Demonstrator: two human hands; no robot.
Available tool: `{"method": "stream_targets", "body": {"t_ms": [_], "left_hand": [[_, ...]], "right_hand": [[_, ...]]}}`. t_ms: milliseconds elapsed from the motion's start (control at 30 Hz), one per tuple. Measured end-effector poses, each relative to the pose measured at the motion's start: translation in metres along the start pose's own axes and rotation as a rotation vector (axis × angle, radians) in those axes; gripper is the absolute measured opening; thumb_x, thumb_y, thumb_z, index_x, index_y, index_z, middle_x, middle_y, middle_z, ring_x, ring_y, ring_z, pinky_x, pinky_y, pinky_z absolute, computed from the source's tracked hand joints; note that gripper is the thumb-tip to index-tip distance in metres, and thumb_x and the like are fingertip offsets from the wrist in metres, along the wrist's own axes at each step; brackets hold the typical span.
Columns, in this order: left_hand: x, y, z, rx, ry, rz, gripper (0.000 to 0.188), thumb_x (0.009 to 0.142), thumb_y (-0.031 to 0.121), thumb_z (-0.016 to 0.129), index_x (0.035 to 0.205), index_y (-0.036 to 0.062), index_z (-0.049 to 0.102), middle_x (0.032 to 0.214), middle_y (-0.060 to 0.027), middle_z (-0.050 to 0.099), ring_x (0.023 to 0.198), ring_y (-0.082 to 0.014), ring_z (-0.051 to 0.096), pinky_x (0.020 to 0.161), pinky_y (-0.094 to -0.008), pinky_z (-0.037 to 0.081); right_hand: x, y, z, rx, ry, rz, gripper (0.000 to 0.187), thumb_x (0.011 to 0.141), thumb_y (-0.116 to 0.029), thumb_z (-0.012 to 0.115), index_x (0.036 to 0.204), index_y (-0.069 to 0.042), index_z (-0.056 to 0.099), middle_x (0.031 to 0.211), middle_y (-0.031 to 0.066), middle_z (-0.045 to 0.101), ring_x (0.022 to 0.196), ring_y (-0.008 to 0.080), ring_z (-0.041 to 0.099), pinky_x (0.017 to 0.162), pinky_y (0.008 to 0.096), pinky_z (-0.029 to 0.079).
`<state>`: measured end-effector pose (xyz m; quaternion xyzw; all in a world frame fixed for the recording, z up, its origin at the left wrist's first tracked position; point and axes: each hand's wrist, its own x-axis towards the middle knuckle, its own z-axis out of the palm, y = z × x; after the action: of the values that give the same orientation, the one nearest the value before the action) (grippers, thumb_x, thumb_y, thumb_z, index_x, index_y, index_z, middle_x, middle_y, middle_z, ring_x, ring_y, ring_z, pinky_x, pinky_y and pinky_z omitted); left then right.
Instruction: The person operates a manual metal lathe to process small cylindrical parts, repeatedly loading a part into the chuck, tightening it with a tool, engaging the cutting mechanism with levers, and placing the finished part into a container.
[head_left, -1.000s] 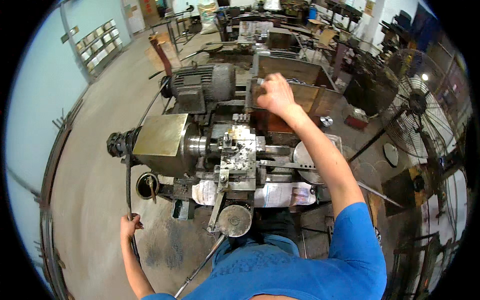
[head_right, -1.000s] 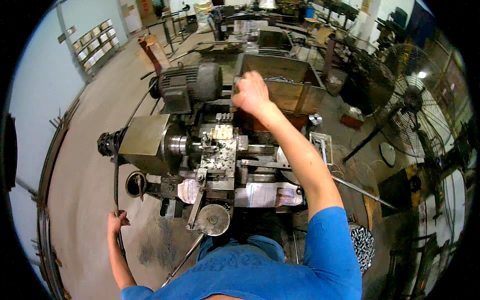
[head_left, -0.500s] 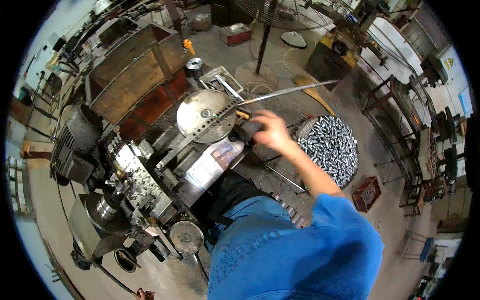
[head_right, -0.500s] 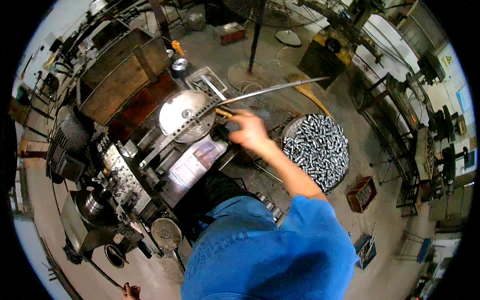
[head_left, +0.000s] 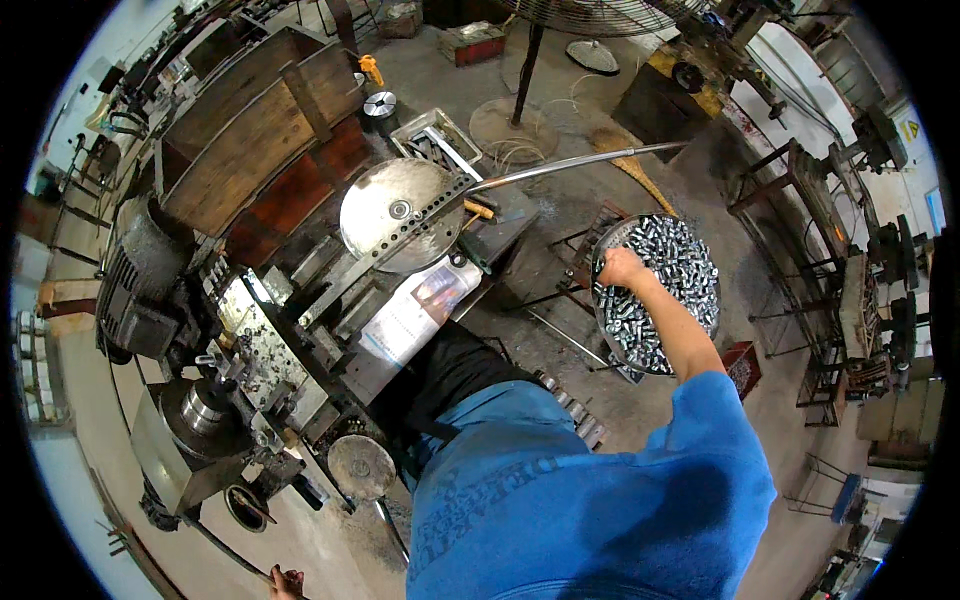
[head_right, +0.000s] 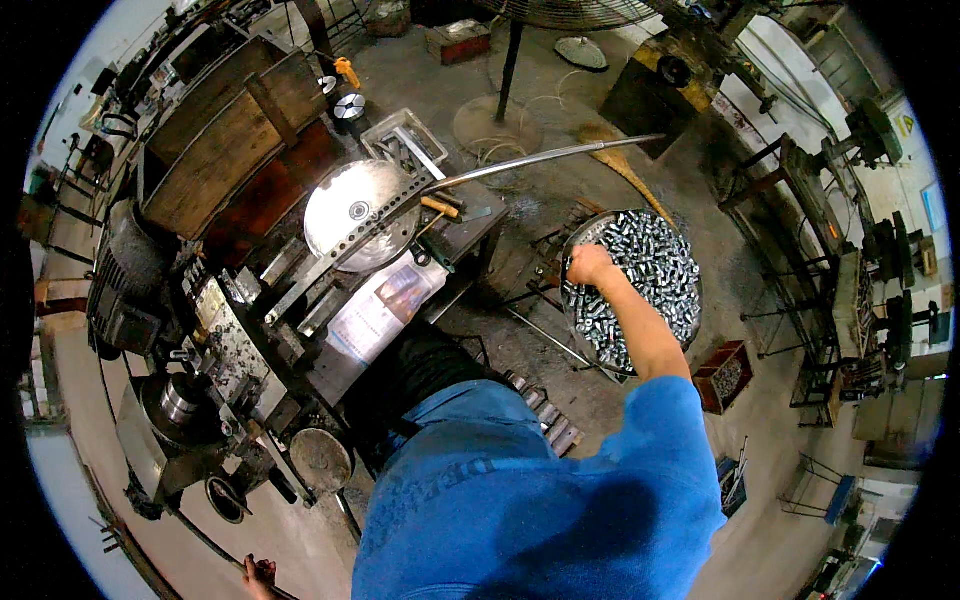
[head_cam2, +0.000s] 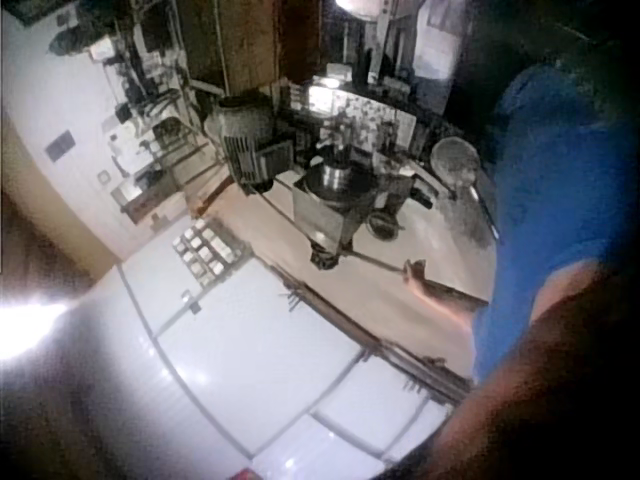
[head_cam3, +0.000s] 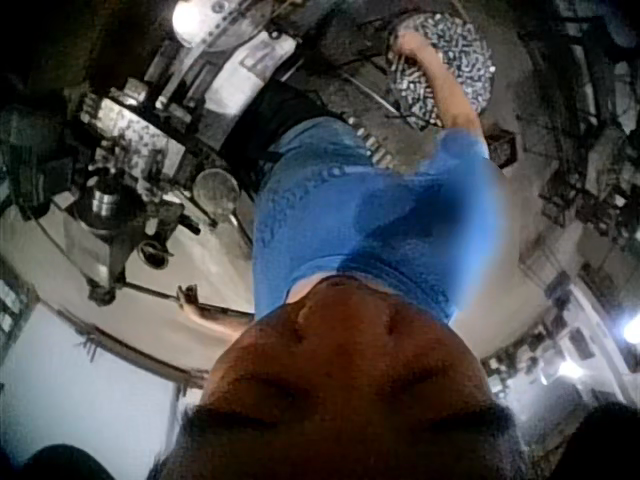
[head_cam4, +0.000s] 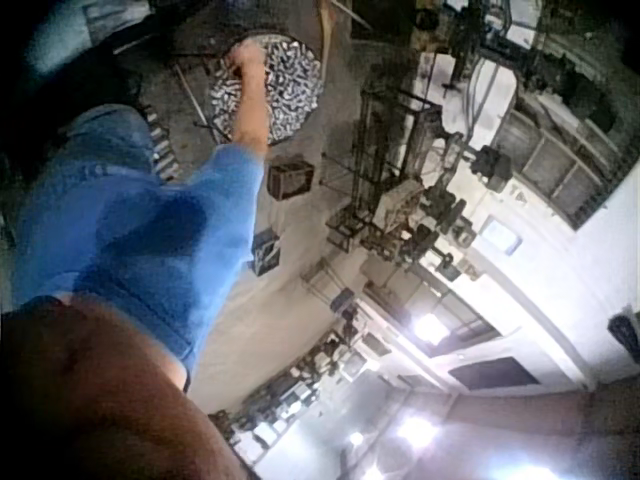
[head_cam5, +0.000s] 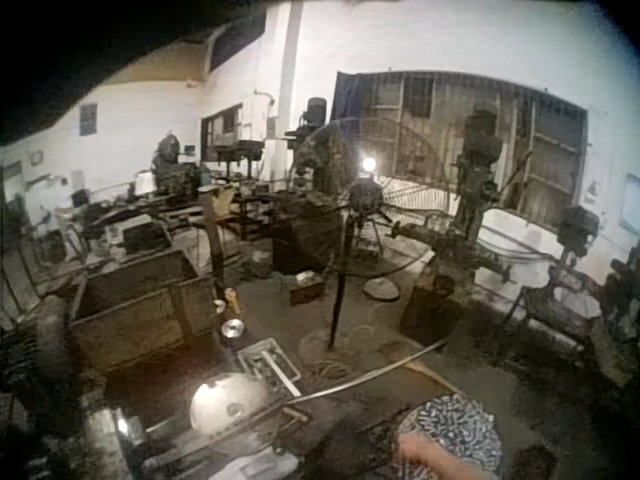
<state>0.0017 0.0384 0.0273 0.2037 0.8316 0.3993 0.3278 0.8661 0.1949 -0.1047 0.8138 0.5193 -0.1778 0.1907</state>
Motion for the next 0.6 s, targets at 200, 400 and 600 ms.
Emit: {"method": "stream_targets", "body": {"t_ms": [200,400,600], "left_hand": [[0.005,-0.006,-0.002,-0.014,-0.014,0.007,0.035,0.085,0.024,0.062,0.101,-0.0066,0.058,0.071,-0.0199,0.059,0.063,-0.0256,0.057,0.060,-0.0336,0.052],[0.010,-0.011,-0.003,-0.027,-0.039,0.025,0.034,0.085,0.024,0.061,0.101,-0.0061,0.058,0.070,-0.0198,0.059,0.063,-0.0260,0.057,0.060,-0.0340,0.053],[0.016,-0.025,-0.021,-0.018,-0.117,0.068,0.033,0.085,0.023,0.061,0.100,-0.0056,0.058,0.070,-0.0196,0.059,0.063,-0.0263,0.057,0.061,-0.0345,0.053]], "right_hand": [[0.002,0.002,0.018,0.108,0.125,-0.011,0.031,0.057,-0.021,0.061,0.080,-0.001,0.064,0.089,0.0216,0.063,0.088,0.0330,0.061,0.080,0.0361,0.049],[0.024,0.024,0.047,0.231,0.173,0.031,0.041,0.063,-0.026,0.060,0.095,0.000,0.064,0.111,0.0181,0.058,0.107,0.0294,0.053,0.090,0.0347,0.044],[0.047,0.024,0.061,0.041,0.142,0.073,0.047,0.065,-0.029,0.059,0.102,-0.001,0.063,0.122,0.0179,0.049,0.113,0.0302,0.047,0.097,0.0349,0.038]]}}
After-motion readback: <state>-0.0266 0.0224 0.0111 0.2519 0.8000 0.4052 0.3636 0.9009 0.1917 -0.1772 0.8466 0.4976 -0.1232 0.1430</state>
